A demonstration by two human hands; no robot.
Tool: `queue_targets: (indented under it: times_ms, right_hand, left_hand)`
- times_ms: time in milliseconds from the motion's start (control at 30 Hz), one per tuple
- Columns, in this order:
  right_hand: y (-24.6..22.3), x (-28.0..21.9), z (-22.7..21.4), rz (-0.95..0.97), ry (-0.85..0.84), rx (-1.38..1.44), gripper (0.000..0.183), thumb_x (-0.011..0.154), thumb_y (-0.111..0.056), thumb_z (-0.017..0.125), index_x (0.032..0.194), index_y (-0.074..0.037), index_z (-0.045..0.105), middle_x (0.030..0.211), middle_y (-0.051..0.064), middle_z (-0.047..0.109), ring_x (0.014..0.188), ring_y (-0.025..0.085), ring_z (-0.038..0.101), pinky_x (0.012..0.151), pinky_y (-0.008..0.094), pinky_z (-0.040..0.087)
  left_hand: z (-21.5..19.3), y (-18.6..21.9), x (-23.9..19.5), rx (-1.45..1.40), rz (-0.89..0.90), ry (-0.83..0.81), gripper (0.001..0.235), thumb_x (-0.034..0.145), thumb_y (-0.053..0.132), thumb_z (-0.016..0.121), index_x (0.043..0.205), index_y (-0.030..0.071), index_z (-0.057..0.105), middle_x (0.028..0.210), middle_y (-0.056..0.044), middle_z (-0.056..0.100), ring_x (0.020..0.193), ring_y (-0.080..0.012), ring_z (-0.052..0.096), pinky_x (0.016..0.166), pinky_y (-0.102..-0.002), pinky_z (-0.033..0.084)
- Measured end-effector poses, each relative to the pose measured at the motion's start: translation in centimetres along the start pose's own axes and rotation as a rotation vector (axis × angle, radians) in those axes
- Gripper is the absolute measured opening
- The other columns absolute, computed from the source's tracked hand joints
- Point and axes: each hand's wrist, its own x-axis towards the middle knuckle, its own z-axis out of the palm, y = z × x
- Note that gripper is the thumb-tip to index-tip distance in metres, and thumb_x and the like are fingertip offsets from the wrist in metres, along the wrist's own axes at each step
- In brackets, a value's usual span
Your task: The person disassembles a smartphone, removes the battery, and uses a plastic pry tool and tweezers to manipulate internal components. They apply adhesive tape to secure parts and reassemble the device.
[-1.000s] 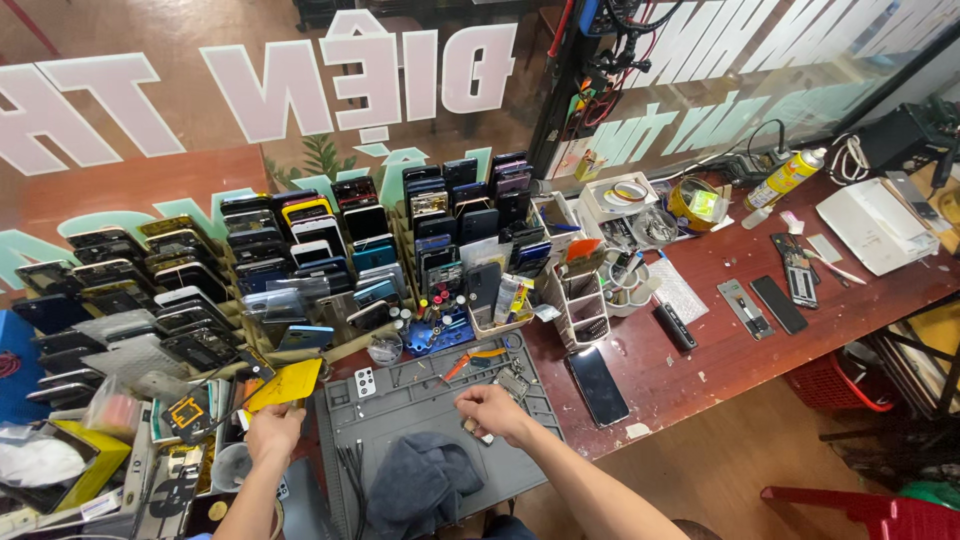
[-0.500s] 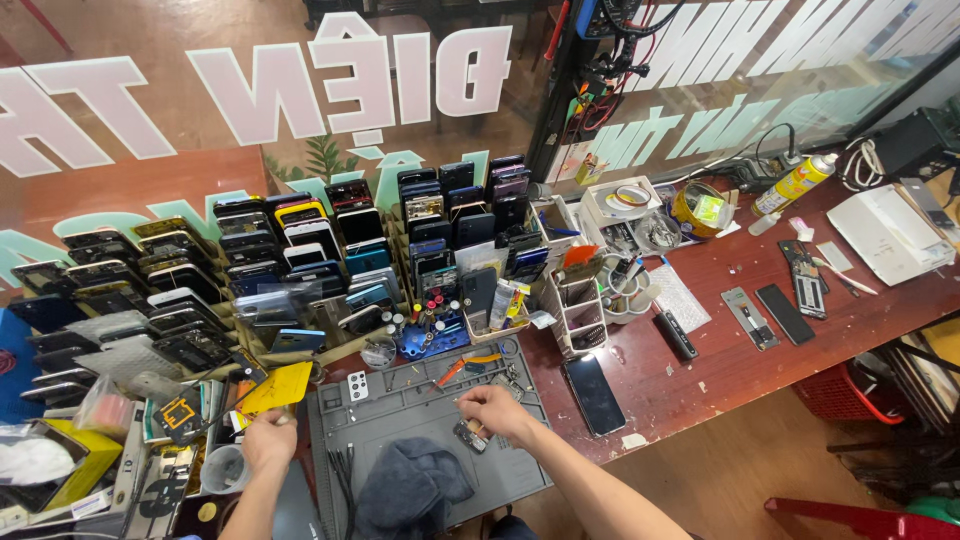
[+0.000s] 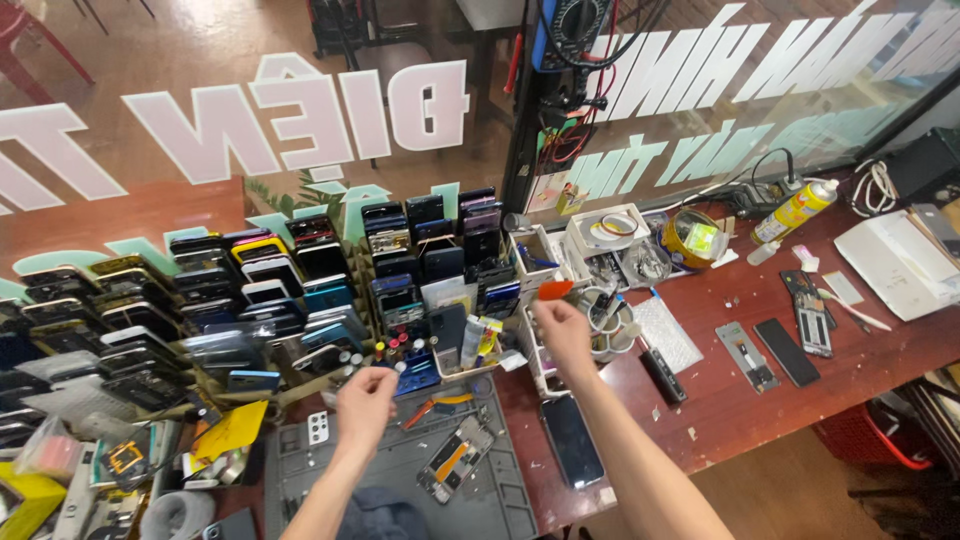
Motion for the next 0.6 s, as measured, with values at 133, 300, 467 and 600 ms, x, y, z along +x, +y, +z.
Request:
queue_targets:
  times_ms: [133, 300, 467, 600]
  right_hand:
    - [-0.6, 11.9, -11.1, -0.09, 0.203, -0.122, 0.024, 0.097, -0.024, 0.069, 0.093, -0.001, 0.074, 0.073, -0.005, 0.066, 0.061, 0.003, 0.052, 0.055, 0.022, 0.041]
    - [2.2, 23.3, -19.0, 0.187, -0.145, 0.097, 0.041, 0.105, -0.032, 0.073, 0.129, 0.001, 0.065, 0.078, 0.003, 0.047, 0.06, 0.015, 0.041, 0.051, 0.033, 0.036]
    - [4.4, 28.4, -19.0, 0.56, -0.183, -0.016, 0.062, 0.096, -0.036, 0.061, 0.153, -0.023, 0.039, 0.147, 0.002, 0.042, 0.109, 0.027, 0.056, 0.086, 0.047, 0.055]
    - [4.5, 29.9, -18.0, 0.559, -0.068, 0.072, 0.057, 0.092, -0.035, 0.068, 0.145, -0.019, 0.052, 0.144, 0.003, 0.054, 0.108, 0.022, 0.056, 0.083, 0.049, 0.055]
  left_hand:
    - [11.7, 3.8, -2.8, -0.075, -0.027, -0.183, 0.014, 0.091, 0.015, 0.071, 0.096, 0.002, 0.074, 0.074, -0.002, 0.067, 0.057, -0.0081, 0.059, 0.05, -0.026, 0.048]
    - [22.8, 4.9, -4.5, -0.102, -0.149, -0.207, 0.014, 0.092, 0.014, 0.071, 0.097, 0.002, 0.074, 0.074, -0.001, 0.067, 0.056, -0.0079, 0.058, 0.051, -0.025, 0.049]
    - [29.4, 4.7, -5.8, -0.17, -0.198, -0.181, 0.014, 0.091, 0.013, 0.071, 0.097, 0.0, 0.072, 0.073, -0.003, 0.065, 0.056, -0.0089, 0.059, 0.051, -0.025, 0.049]
    - [31.3, 5.5, -6.3, -0.142, -0.267, -0.146, 0.014, 0.092, 0.013, 0.071, 0.097, 0.0, 0.073, 0.074, -0.003, 0.066, 0.057, -0.0084, 0.059, 0.052, -0.025, 0.051]
